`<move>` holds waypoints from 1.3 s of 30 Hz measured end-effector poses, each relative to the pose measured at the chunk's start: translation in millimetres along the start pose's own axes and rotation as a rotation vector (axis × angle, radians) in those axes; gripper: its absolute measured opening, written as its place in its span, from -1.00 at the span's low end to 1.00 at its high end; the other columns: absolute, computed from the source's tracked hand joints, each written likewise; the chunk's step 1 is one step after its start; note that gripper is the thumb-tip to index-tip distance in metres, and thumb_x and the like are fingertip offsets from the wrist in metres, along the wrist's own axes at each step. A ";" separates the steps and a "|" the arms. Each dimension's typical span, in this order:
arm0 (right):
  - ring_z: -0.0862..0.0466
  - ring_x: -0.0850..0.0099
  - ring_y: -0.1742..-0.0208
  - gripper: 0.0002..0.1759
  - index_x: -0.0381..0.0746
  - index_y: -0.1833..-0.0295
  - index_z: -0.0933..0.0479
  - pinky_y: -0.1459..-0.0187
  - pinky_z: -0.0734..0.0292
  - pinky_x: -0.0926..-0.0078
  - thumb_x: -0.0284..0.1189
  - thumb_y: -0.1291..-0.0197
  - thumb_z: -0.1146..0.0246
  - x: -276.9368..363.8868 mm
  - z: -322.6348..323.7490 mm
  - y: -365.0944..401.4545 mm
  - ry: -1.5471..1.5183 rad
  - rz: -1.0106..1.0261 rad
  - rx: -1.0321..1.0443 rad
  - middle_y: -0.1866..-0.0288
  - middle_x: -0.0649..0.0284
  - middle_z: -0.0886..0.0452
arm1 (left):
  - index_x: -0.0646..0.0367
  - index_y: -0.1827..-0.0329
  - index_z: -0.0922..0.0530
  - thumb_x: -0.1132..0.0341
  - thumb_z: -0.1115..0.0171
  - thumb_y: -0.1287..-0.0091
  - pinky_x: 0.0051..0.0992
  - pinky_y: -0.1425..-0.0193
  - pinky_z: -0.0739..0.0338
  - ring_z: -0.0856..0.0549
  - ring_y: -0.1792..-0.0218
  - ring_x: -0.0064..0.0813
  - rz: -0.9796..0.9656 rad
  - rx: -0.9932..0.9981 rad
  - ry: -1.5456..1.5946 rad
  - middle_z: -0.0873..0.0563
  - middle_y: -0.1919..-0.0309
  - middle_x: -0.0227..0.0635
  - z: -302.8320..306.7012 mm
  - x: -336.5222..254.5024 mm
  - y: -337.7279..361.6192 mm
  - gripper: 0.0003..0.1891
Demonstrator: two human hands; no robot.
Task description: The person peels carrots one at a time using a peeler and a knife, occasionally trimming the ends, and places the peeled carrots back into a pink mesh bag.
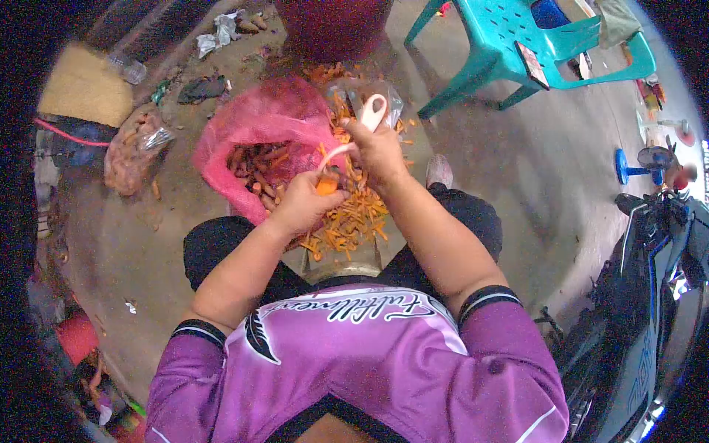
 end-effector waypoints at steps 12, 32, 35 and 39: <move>-0.42 0.55 0.67 -0.78 -0.24 0.41 -0.39 0.72 -0.23 0.60 -0.33 0.04 -0.22 -51.3 27.3 -58.7 0.086 -0.194 -0.139 0.60 0.32 -0.45 | 0.24 0.31 -0.51 0.27 -0.25 0.05 -0.47 0.32 -0.43 -0.57 0.46 -0.50 -0.102 -0.102 -0.138 -0.59 0.51 -0.22 18.4 28.5 -8.6 -0.71; -0.45 0.08 -0.02 -0.27 -0.33 -0.17 -0.10 -0.01 -0.38 0.33 -0.21 0.06 -0.20 -255.3 109.3 -232.1 1.805 -0.221 0.121 0.00 -0.07 -0.41 | 0.33 0.01 -0.33 0.24 -0.12 -0.20 -0.50 0.14 -0.38 -0.49 0.23 -0.53 0.342 -0.028 0.333 -0.54 0.28 -0.25 55.8 88.4 -16.1 -0.60; -0.53 0.10 0.11 -0.35 -0.36 0.01 -0.29 0.06 -0.43 0.32 -0.22 0.20 -0.32 -246.2 110.1 -227.6 1.700 -0.117 -0.026 0.19 -0.08 -0.50 | 0.30 0.02 -0.34 0.23 -0.14 -0.18 -0.50 0.14 -0.38 -0.51 0.23 -0.50 0.251 -0.054 0.260 -0.54 0.29 -0.26 53.4 91.6 -18.9 -0.60; -0.59 0.11 0.32 -0.64 -0.30 0.32 -0.47 0.33 -0.50 0.25 -0.25 0.14 -0.28 -204.1 115.1 -235.8 1.593 -0.018 -0.131 0.42 0.01 -0.57 | 0.21 0.07 -0.38 0.22 -0.18 -0.13 -0.45 0.13 -0.39 -0.53 0.23 -0.42 0.163 -0.058 0.193 -0.55 0.33 -0.25 51.2 78.7 -24.1 -0.64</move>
Point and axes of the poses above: each hand's wrist, its own y-axis away from the middle knuckle, its own z-axis out of the back of the hand, x = y × z, the point moved 4 cm from there along -y, towards the middle knuckle
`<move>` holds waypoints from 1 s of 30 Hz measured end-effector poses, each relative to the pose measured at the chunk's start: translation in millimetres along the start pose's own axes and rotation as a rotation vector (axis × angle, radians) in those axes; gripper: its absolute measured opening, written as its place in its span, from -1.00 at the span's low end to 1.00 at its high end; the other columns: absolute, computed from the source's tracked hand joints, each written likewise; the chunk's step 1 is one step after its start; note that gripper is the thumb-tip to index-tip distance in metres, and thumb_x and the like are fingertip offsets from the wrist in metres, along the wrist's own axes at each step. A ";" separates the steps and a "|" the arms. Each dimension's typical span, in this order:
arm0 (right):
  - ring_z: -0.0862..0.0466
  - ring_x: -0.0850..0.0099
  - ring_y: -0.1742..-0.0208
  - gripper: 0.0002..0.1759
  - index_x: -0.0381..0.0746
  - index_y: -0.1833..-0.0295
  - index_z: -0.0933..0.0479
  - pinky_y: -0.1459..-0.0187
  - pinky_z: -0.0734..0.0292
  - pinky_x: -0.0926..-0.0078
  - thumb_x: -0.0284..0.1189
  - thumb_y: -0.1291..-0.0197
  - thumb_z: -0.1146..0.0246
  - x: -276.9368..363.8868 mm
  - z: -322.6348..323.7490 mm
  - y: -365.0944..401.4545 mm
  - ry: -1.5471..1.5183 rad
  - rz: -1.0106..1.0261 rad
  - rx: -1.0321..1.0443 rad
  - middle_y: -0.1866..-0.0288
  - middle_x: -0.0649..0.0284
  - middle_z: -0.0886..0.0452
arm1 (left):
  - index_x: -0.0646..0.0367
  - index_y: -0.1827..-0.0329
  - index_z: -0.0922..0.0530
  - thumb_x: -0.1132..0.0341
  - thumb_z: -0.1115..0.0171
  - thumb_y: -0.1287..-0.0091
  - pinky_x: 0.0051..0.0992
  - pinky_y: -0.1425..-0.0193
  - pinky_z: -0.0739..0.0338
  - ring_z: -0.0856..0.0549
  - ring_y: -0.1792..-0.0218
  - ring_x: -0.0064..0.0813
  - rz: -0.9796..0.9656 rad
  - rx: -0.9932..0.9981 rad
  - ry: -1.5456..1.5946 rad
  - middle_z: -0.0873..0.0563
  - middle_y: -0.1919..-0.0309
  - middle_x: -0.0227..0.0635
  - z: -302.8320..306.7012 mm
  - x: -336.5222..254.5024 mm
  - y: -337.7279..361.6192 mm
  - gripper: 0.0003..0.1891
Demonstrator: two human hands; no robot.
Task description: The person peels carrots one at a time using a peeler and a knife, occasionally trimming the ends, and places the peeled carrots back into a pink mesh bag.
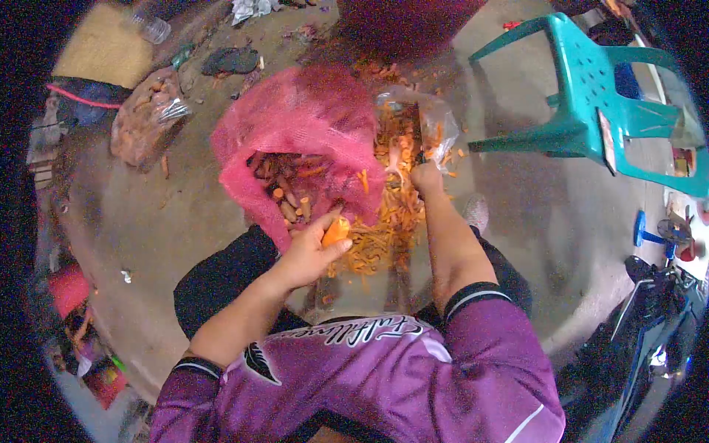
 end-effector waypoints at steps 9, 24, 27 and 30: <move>-0.53 0.40 0.49 -0.64 -0.29 0.15 -0.37 0.52 -0.47 0.44 -0.26 -0.04 -0.18 47.4 174.0 131.5 -1.363 -0.034 0.461 0.45 0.19 -0.49 | 0.23 0.32 -0.46 0.27 -0.34 0.08 -0.42 0.26 -0.43 -0.58 0.39 -0.31 -0.250 -0.043 -0.217 -0.57 0.45 -0.17 -13.2 -51.6 12.4 -0.68; -0.49 0.47 0.15 -0.33 -0.39 0.00 -0.37 0.06 -0.36 0.51 -0.26 0.22 -0.41 97.2 203.9 208.6 -0.912 0.492 0.604 0.19 0.22 -0.54 | 0.30 0.46 -0.51 0.20 -0.32 0.13 -0.48 0.37 -0.40 -0.55 0.50 -0.51 -0.214 0.280 -0.498 -0.57 0.60 -0.27 -29.2 -46.9 11.8 -0.68; -0.49 0.50 0.17 -0.16 -0.39 0.03 -0.40 0.09 -0.37 0.56 -0.25 0.55 -0.54 106.4 209.8 215.6 -0.864 0.545 0.666 0.21 0.28 -0.54 | 0.25 0.42 -0.57 0.12 -0.26 0.17 -0.39 0.33 -0.46 -0.61 0.48 -0.27 -0.065 0.415 -0.461 -0.61 0.55 -0.12 -28.1 -54.1 15.6 -0.64; -0.48 0.55 0.21 -0.15 -0.39 0.09 -0.42 0.12 -0.38 0.56 -0.22 0.63 -0.56 109.1 213.6 219.7 -0.707 0.588 0.641 0.28 0.31 -0.55 | 0.24 0.39 -0.57 0.08 -0.24 0.14 -0.38 0.30 -0.45 -0.61 0.46 -0.28 -0.211 0.488 -0.523 -0.61 0.52 -0.12 -29.7 -44.0 9.8 -0.61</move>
Point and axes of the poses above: each hand's wrist, its own y-axis away from the middle knuckle, its own z-axis out of the back of the hand, x = y × z, the point moved 4 cm from there along -y, towards the middle knuckle
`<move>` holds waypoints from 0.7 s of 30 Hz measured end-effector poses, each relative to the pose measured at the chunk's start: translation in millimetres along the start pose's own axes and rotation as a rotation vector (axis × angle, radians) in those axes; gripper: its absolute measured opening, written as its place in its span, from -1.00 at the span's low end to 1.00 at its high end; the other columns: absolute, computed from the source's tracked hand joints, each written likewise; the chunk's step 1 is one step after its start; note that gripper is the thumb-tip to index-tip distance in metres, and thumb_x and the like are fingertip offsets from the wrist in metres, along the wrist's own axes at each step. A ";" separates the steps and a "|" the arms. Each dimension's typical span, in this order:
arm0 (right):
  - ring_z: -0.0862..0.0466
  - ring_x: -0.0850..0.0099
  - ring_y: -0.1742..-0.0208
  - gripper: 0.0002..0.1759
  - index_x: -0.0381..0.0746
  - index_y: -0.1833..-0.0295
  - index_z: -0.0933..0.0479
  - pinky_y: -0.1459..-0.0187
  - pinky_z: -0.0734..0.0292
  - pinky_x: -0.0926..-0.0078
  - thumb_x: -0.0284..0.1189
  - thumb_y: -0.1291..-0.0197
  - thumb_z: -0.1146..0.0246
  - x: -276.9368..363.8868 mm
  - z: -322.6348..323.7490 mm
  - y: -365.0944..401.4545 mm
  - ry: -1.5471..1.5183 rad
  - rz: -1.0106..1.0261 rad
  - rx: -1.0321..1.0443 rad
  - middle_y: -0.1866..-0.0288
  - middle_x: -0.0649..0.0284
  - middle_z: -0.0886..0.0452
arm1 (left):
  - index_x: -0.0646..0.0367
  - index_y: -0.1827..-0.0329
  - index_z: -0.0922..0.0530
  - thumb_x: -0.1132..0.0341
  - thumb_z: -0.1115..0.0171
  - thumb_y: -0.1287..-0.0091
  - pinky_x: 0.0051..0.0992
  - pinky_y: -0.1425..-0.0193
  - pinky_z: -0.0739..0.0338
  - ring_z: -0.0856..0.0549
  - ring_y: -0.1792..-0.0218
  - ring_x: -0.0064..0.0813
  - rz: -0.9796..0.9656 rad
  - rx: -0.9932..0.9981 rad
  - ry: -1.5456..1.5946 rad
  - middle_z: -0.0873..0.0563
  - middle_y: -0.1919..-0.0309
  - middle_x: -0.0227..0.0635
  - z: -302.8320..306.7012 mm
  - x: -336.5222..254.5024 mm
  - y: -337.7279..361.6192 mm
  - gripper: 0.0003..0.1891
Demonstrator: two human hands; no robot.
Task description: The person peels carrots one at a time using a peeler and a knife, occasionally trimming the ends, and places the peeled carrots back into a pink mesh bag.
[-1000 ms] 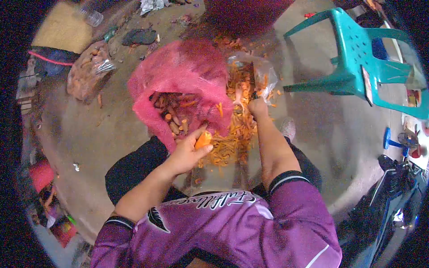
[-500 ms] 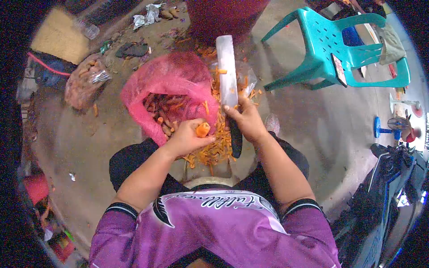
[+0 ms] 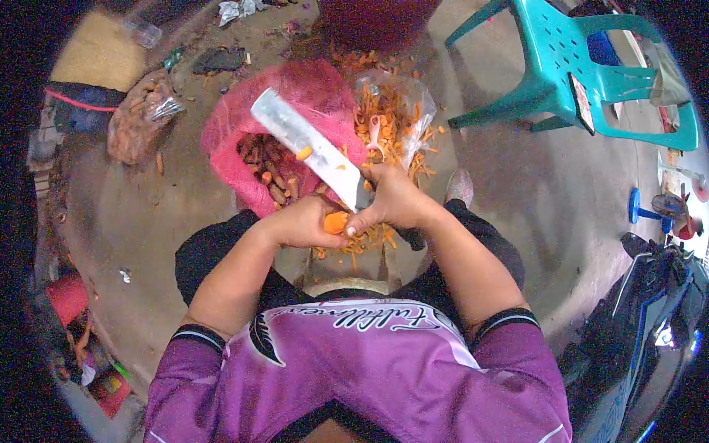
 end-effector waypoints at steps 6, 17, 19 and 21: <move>-0.47 0.58 0.38 -0.24 -0.37 0.26 -0.48 0.27 -0.41 0.57 -0.17 0.68 -0.56 2.5 -5.6 2.8 0.295 0.005 0.008 0.47 0.30 -0.54 | 0.24 0.10 -0.46 0.11 -0.28 0.09 -0.45 0.10 -0.43 -0.57 0.22 -0.42 0.249 0.304 0.004 -0.58 0.20 -0.22 -8.8 8.3 -0.7 -0.49; -0.53 0.38 0.55 -0.41 -0.33 0.35 -0.50 0.48 -0.38 0.43 -0.02 0.34 -0.39 4.1 -21.6 7.9 0.146 0.235 0.058 0.60 0.10 -0.50 | 0.18 0.41 -0.45 0.33 -0.24 0.01 -0.63 0.70 -0.25 -0.41 0.74 -0.66 0.042 0.415 0.612 -0.45 0.71 -0.44 -15.6 -2.3 4.1 -0.83; -0.54 0.36 0.54 -0.38 -0.34 0.36 -0.49 0.47 -0.39 0.42 0.01 0.36 -0.40 3.2 -16.4 7.8 0.280 0.193 -0.040 0.58 0.08 -0.51 | 0.19 0.44 -0.44 0.33 -0.24 0.01 -0.64 0.70 -0.25 -0.41 0.74 -0.66 0.119 0.367 0.759 -0.45 0.71 -0.44 -13.2 -2.0 5.3 -0.82; -0.56 0.32 0.51 -0.30 -0.37 0.39 -0.48 0.44 -0.42 0.40 0.07 0.44 -0.42 0.0 -11.7 2.9 0.254 0.263 -0.225 0.57 0.06 -0.52 | 0.21 0.47 -0.44 0.33 -0.25 0.02 -0.64 0.70 -0.25 -0.41 0.74 -0.66 0.241 0.294 0.851 -0.45 0.72 -0.43 -10.1 -4.0 5.2 -0.82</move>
Point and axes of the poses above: each hand's wrist, its own y-axis away from the middle knuckle, its own z-axis out of the back of the hand, x = y × z, the point moved 4 cm from there along -y, towards the middle knuckle
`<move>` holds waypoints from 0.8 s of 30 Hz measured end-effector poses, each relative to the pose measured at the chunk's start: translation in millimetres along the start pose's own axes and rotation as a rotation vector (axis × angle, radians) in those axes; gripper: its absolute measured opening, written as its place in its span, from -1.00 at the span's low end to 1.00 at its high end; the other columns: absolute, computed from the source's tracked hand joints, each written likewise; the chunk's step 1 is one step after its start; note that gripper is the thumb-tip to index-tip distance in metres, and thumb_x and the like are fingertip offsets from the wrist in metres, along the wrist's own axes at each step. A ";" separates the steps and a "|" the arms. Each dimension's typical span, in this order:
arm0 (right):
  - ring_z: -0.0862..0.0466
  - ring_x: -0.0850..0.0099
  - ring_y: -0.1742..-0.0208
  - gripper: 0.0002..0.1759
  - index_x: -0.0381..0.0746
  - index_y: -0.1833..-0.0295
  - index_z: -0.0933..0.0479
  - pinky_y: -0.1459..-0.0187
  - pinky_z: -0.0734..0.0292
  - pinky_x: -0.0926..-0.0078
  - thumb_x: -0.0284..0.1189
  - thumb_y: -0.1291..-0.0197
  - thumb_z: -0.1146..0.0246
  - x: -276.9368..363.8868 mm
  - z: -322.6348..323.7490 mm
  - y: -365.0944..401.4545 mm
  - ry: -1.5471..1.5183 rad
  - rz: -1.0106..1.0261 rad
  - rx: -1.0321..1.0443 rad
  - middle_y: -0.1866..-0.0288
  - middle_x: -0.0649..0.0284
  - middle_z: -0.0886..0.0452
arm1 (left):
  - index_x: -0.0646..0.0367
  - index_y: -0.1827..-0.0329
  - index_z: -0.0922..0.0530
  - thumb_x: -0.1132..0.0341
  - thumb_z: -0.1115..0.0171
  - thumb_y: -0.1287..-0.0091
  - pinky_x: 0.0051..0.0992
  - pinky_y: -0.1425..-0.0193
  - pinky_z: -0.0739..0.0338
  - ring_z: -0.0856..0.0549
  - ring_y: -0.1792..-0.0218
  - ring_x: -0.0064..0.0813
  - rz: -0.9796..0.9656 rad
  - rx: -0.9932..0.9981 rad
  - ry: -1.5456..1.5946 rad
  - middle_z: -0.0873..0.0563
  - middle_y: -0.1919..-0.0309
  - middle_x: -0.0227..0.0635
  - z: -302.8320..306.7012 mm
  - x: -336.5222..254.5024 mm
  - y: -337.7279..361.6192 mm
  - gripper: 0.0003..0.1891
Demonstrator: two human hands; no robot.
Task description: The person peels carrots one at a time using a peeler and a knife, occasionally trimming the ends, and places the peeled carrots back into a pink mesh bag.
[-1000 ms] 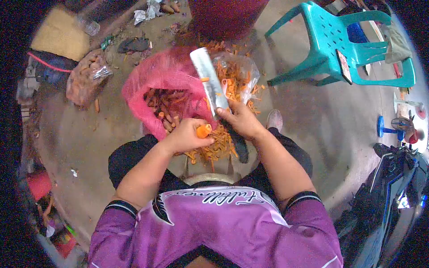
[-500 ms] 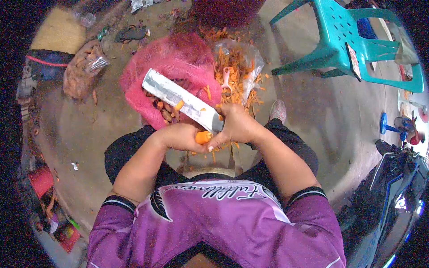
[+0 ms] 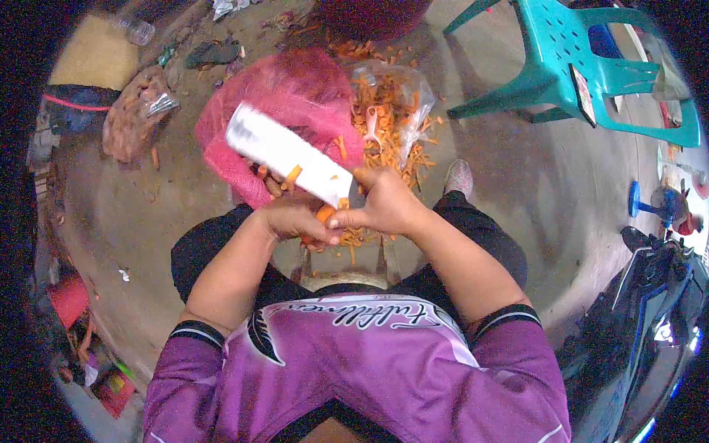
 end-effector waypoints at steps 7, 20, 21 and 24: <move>-0.57 0.26 0.53 -0.30 -0.37 0.36 -0.49 0.44 -0.43 0.37 0.06 0.43 -0.42 -10.2 9.1 -1.2 0.093 -0.071 0.035 0.60 0.06 -0.51 | 0.17 0.48 -0.48 0.25 -0.30 -0.01 -0.67 0.63 -0.27 -0.47 0.67 -0.65 0.065 0.028 -0.135 -0.45 0.71 -0.48 6.7 3.2 -8.1 -0.79; -0.60 0.17 0.40 -0.24 -0.38 0.26 -0.47 0.36 -0.46 0.33 0.08 0.41 -0.40 -37.9 5.3 -8.4 0.084 -0.201 -0.223 0.47 -0.01 -0.56 | 0.21 0.19 -0.41 0.12 0.04 -0.26 -0.51 0.48 -0.45 -0.61 0.45 -0.43 -0.337 -0.443 0.790 -0.54 0.43 -0.31 37.6 7.0 -30.8 -0.69; -0.60 0.15 0.41 -0.21 -0.38 0.28 -0.47 0.37 -0.46 0.31 0.11 0.49 -0.41 -28.5 0.1 -6.7 0.122 -0.216 -0.197 0.47 -0.02 -0.55 | 0.22 0.15 -0.41 0.14 0.04 -0.26 -0.46 0.38 -0.48 -0.61 0.36 -0.39 -0.377 -0.438 0.854 -0.55 0.35 -0.27 33.4 -0.7 -29.0 -0.69; -0.58 0.12 0.43 -0.18 -0.36 0.38 -0.44 0.39 -0.45 0.27 0.16 0.62 -0.41 -12.6 -10.0 -7.6 0.236 -0.248 -0.161 0.52 0.00 -0.52 | 0.26 -0.01 -0.38 0.23 0.07 -0.25 -0.26 0.01 -0.47 -0.57 0.12 -0.26 -0.484 -0.414 1.001 -0.52 0.06 -0.16 30.3 -10.5 -26.9 -0.65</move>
Point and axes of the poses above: each hand's wrist, its own y-axis away from the middle knuckle, its own z-axis out of the back of the hand, x = y × z, the point moved 4 cm from there along -y, towards the middle knuckle
